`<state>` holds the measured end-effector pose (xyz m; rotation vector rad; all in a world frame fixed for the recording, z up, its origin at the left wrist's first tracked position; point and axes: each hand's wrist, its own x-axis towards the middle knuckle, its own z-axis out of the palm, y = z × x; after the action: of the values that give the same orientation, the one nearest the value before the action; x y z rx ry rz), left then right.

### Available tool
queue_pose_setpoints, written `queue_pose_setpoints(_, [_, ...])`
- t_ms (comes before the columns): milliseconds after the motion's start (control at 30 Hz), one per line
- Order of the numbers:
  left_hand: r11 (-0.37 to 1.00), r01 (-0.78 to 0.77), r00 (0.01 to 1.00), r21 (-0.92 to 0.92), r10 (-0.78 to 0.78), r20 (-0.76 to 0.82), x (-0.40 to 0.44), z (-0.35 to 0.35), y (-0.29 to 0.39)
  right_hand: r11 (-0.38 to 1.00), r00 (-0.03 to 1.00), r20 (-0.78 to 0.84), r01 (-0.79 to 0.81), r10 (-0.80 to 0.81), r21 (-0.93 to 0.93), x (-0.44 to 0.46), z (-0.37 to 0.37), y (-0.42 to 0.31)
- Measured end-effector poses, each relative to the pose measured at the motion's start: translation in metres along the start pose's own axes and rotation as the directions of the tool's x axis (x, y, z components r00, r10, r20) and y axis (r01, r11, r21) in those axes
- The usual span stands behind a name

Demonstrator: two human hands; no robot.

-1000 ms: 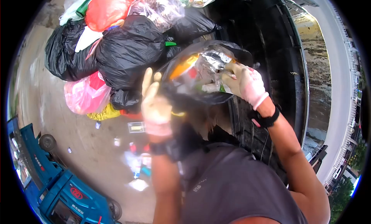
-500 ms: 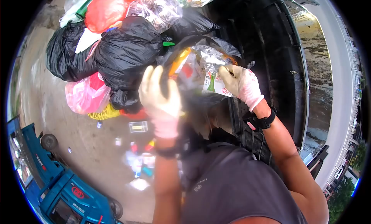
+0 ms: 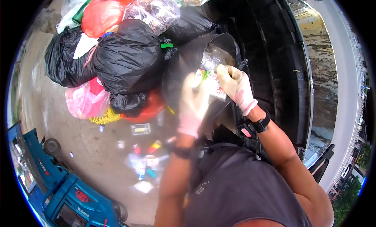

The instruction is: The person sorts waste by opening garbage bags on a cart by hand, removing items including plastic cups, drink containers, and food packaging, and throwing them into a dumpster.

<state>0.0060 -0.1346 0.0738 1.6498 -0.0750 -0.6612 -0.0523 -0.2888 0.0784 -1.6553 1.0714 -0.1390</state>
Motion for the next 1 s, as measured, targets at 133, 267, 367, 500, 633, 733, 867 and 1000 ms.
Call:
queue_pose_setpoints(133, [0.920, 0.272, 0.958, -0.282, -0.234, 0.163, 0.042, -0.008, -0.025, 0.996, 1.000, 0.019, 0.015, -0.017, 0.092, 0.015, 0.010, 0.016])
queue_pose_setpoints(267, [0.844, 0.217, 0.955, -0.491, -0.078, 0.287, 0.057, -0.018, -0.059, 0.978, 0.998, 0.013, -0.062, 0.061, 0.197, 0.023, 0.006, 0.011])
queue_pose_setpoints(367, [0.708, 0.266, 0.925, -0.654, 0.003, 0.379, 0.067, -0.037, -0.068, 0.998, 0.992, -0.126, 0.007, 0.002, 0.070, 0.021, -0.008, 0.007])
queue_pose_setpoints(500, [0.707, 0.120, 0.962, -0.697, 0.089, 0.257, 0.077, -0.056, -0.089, 0.829, 0.979, 0.079, 0.201, -0.187, -0.522, 0.015, -0.038, 0.007])
queue_pose_setpoints(633, [0.402, 0.389, 0.876, -0.829, 0.119, 0.468, 0.078, -0.078, -0.075, 0.679, 0.947, 0.232, 0.320, -0.220, -0.661, 0.002, -0.055, -0.007])
queue_pose_setpoints(733, [0.543, 0.273, 0.913, -0.794, 0.114, 0.392, 0.073, -0.074, -0.067, 0.662, 0.865, 0.124, 0.458, -0.487, -0.594, -0.010, -0.049, -0.012])
queue_pose_setpoints(867, [0.709, 0.082, 0.950, -0.701, 0.157, 0.270, 0.058, -0.049, -0.026, 0.718, 0.836, 0.125, 0.527, -0.534, -0.454, -0.029, -0.043, -0.032])
queue_pose_setpoints(1000, [0.791, -0.077, 0.958, -0.607, 0.228, 0.176, 0.053, -0.046, -0.035, 0.802, 0.873, 0.075, 0.475, -0.483, -0.363, -0.035, -0.034, -0.027])
